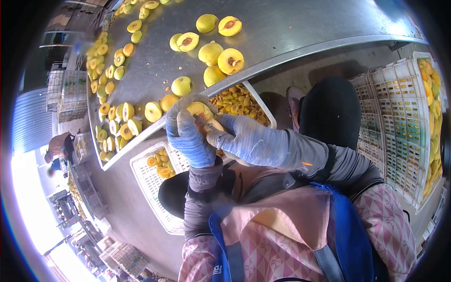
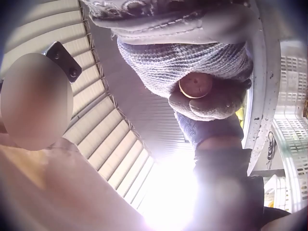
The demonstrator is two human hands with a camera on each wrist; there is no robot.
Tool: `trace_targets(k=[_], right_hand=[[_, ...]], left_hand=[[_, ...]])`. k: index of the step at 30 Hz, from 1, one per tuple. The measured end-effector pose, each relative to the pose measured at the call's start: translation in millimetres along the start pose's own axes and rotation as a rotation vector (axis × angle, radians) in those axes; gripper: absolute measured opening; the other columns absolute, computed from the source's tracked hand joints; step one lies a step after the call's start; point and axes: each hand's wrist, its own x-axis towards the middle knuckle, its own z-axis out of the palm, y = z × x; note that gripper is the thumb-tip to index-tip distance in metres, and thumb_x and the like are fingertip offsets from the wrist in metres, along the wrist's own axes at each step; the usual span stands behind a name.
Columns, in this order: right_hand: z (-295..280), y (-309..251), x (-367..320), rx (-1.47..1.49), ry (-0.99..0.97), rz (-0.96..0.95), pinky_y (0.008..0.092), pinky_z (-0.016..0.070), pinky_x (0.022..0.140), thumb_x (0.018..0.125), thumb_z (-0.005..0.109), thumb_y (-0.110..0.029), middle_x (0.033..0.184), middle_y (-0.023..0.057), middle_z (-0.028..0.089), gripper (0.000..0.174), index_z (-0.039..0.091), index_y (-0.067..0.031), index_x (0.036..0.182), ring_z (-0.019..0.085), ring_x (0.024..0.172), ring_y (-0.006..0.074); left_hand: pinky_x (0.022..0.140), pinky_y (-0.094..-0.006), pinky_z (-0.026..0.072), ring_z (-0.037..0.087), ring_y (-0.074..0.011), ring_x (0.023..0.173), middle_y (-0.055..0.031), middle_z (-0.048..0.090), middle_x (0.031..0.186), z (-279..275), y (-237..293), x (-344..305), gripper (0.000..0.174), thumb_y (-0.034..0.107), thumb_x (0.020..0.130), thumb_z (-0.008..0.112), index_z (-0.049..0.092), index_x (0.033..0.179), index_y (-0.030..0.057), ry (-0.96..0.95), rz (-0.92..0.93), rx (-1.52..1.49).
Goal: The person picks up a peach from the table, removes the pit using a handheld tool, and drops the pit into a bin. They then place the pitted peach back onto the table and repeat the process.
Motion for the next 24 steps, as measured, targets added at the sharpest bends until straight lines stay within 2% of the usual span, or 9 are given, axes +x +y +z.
trace_targets(k=[2,4,10,12,13,15,16,18,24], right_hand=[[-1,0,0,-0.016,-0.01,0.037,0.0304,0.051,0.078,0.098,0.058,-0.028,0.1,0.0118,0.065,0.037,0.057,0.0008,0.121,0.063,0.089,0.0196],[-2,-5,0,-0.033,-0.021,0.073,0.0297,0.051,0.079,0.099,0.058,-0.028,0.1,0.0099,0.065,0.037,0.057,0.0002,0.122,0.062,0.09,0.0175],[-4,-14,-1,-0.053,-0.022,0.037,0.0285,0.0501,0.08,0.099,0.057,-0.028,0.1,0.0081,0.064,0.038,0.056,-0.0005,0.125,0.061,0.092,0.0148],[-8,-27,-4,0.2,-0.092,0.317,0.0247,0.0502,0.066,0.099,0.056,-0.028,0.088,0.0051,0.064,0.035,0.057,-0.0023,0.122,0.061,0.075,0.0119],[-5,-16,-1,0.199,-0.093,0.316,0.0247,0.0502,0.066,0.099,0.056,-0.028,0.088,0.0051,0.064,0.035,0.057,-0.0023,0.122,0.061,0.075,0.0119],[5,3,7,-0.052,0.062,-0.189,0.0202,0.0426,0.047,0.099,0.056,-0.03,0.072,-0.0007,0.058,0.03,0.059,-0.0056,0.116,0.053,0.053,0.0073],[3,-2,4,-0.051,0.059,-0.188,0.0202,0.0426,0.047,0.099,0.056,-0.03,0.072,-0.0007,0.058,0.03,0.059,-0.0056,0.116,0.053,0.053,0.0073],[-4,-23,-6,0.346,-0.073,0.326,0.0221,0.0398,0.04,0.1,0.054,-0.036,0.059,0.0,0.052,0.03,0.059,-0.0066,0.1,0.051,0.045,0.0086],[-6,-32,-8,0.319,-0.09,0.343,0.0231,0.0373,0.036,0.1,0.053,-0.039,0.056,-0.0007,0.049,0.03,0.057,-0.0092,0.095,0.046,0.04,0.0094]], left_hand=[[0.081,-0.0313,0.0502,0.062,-0.0183,0.088,-0.0111,0.067,0.097,-3,-2,0,0.042,0.039,0.095,0.056,0.062,0.107,-0.0001,-0.026,-0.072,-0.127],[0.079,-0.031,0.0499,0.062,-0.0177,0.087,-0.0106,0.067,0.097,-5,-5,1,0.042,0.039,0.095,0.056,0.063,0.109,0.0001,0.025,0.087,0.268],[0.081,-0.0316,0.0521,0.063,-0.018,0.093,-0.0101,0.063,0.103,-7,4,0,0.038,0.03,0.103,0.044,0.064,0.109,-0.0018,-0.051,-0.002,0.183],[0.081,-0.032,0.0521,0.063,-0.0183,0.093,-0.0097,0.063,0.104,-9,1,0,0.037,0.03,0.103,0.044,0.063,0.11,-0.0016,-0.041,-0.004,0.222],[0.081,-0.0324,0.0521,0.064,-0.0187,0.093,-0.0093,0.063,0.104,-9,0,0,0.037,0.03,0.103,0.044,0.063,0.111,-0.0015,-0.031,-0.004,0.26],[0.077,-0.0299,0.0502,0.062,-0.0168,0.087,-0.0099,0.065,0.099,-2,1,0,0.039,0.035,0.099,0.051,0.063,0.108,-0.0004,-0.022,0.013,0.226],[0.073,-0.0275,0.0483,0.06,-0.015,0.082,-0.0104,0.068,0.093,0,2,-1,0.043,0.041,0.095,0.057,0.064,0.106,0.0006,-0.012,0.029,0.194],[0.073,-0.0276,0.0484,0.06,-0.0149,0.082,-0.0106,0.068,0.094,0,4,0,0.043,0.042,0.095,0.057,0.064,0.106,0.0006,-0.017,-0.026,0.099],[0.072,-0.0273,0.0482,0.061,-0.0143,0.082,-0.0089,0.068,0.091,-4,-1,1,0.044,0.043,0.095,0.056,0.064,0.104,0.0009,0.003,-0.082,0.079]])
